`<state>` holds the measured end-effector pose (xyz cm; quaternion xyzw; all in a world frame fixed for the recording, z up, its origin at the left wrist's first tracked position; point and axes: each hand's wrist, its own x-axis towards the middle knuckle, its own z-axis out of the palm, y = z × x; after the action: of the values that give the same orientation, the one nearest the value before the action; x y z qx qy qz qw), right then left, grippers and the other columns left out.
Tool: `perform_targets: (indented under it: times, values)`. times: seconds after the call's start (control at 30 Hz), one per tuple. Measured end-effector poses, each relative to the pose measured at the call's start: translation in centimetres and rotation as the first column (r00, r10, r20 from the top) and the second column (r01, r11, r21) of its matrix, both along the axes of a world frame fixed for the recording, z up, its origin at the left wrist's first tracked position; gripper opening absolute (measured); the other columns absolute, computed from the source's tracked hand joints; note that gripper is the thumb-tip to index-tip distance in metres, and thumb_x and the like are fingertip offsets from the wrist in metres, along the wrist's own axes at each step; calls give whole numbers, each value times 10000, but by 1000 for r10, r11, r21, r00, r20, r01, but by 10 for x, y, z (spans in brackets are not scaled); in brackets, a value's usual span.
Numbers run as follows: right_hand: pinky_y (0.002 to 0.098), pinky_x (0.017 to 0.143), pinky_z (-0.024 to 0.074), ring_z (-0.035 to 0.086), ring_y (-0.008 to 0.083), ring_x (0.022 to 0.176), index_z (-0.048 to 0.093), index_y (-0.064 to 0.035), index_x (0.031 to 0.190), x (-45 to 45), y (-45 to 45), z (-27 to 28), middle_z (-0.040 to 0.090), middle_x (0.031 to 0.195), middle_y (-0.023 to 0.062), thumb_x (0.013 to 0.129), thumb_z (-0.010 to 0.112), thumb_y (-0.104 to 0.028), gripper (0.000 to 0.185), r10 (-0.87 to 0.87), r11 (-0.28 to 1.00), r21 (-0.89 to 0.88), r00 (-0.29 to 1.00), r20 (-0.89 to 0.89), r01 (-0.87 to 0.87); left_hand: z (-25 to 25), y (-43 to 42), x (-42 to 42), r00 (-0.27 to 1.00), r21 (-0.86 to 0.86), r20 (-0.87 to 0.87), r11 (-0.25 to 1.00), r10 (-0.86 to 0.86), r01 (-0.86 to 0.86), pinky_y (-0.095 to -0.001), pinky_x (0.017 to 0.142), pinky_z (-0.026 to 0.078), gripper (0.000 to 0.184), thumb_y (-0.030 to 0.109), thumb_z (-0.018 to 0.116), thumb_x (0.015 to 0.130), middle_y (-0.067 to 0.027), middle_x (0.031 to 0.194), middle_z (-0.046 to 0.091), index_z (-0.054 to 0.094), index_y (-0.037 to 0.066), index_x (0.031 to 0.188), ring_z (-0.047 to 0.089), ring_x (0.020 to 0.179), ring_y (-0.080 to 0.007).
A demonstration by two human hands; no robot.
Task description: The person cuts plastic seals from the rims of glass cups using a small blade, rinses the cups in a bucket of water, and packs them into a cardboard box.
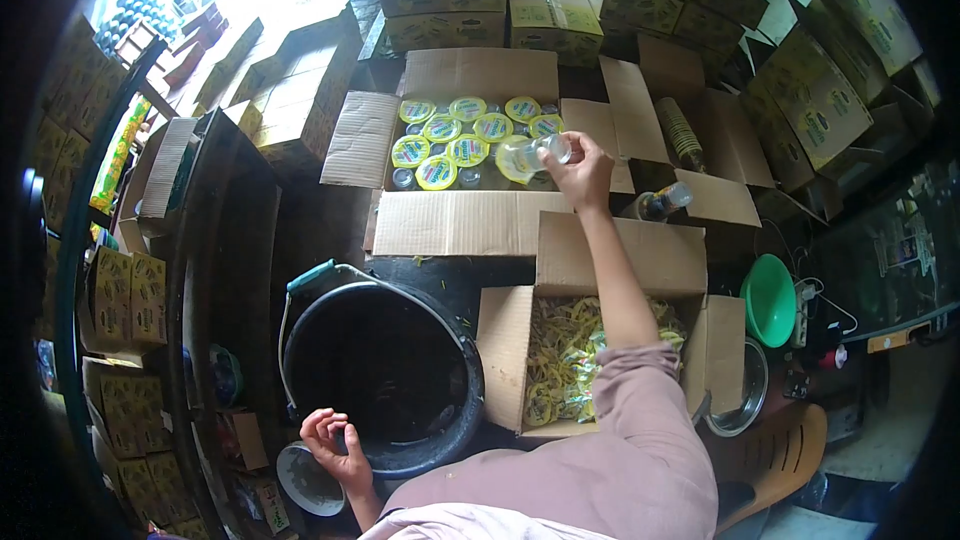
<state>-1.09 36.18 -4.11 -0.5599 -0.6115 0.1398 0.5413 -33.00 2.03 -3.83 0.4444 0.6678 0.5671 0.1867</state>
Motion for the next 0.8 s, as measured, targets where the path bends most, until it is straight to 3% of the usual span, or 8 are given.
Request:
perform_targets:
  times: [0.1,0.27,0.4,0.5,0.53,0.6,0.67,0.8]
  values:
    - [253,590,527,629,142,685,592,-3,954,-34,-79,40,634,746,93,658,751,-179,380,160,985,87,977,-144,-148,-1,-1,0,999,55,29,998,-34,32,-265,749,403,369,-11,549,711,-93,992,451,415,43,1050,508,833,-148]
    - [312,733,517,613,224,873,579,-37,985,-84,-207,66,617,945,110,594,780,-109,445,441,868,216,894,78,-447,14,2,6,911,162,330,965,-248,204,-302,815,440,391,183,497,838,-115,1077,478,383,38,1182,517,954,-181]
    - [306,760,525,594,225,927,605,-59,966,-112,-287,63,570,1023,111,682,670,-64,292,635,672,286,730,253,-683,11,11,15,-101,415,902,781,-419,467,-409,884,424,636,481,418,863,-172,1256,423,309,29,1297,449,1139,-273]
    - [314,812,509,584,240,971,613,-76,963,-113,-318,63,568,1034,104,730,613,-50,234,618,567,255,609,496,-783,42,15,28,-114,410,909,818,-400,403,-434,906,396,601,469,432,866,-145,1203,465,359,22,1261,461,1121,-252]
    - [374,826,492,560,297,1014,598,-62,987,-116,-322,56,557,1067,145,644,740,-105,374,605,624,286,681,413,-727,30,16,21,-224,529,848,758,-480,382,-433,897,401,527,405,448,879,-132,1162,486,386,21,1234,474,1101,-239]
    - [415,976,342,429,312,1177,297,-84,1319,-104,-335,58,388,1306,178,657,738,-129,797,633,773,111,751,-185,-624,25,13,9,-118,546,827,736,-549,401,-433,872,422,468,314,490,878,-129,1132,501,373,40,1239,493,1075,-241]
    - [384,948,388,448,321,1156,-43,-128,1397,-84,-331,36,312,1360,182,750,491,42,856,404,829,84,489,-773,-553,36,13,15,564,382,689,890,-455,251,-370,876,439,475,164,568,838,-118,1082,518,343,78,1247,528,1003,-217]
    - [360,888,462,524,312,1070,-33,-119,1394,-50,-334,10,388,1309,179,761,316,97,755,166,850,-24,311,-936,-526,6,16,-4,887,260,323,933,-328,250,-271,913,394,649,-13,662,727,-101,1153,439,301,51,1262,502,1030,-167]
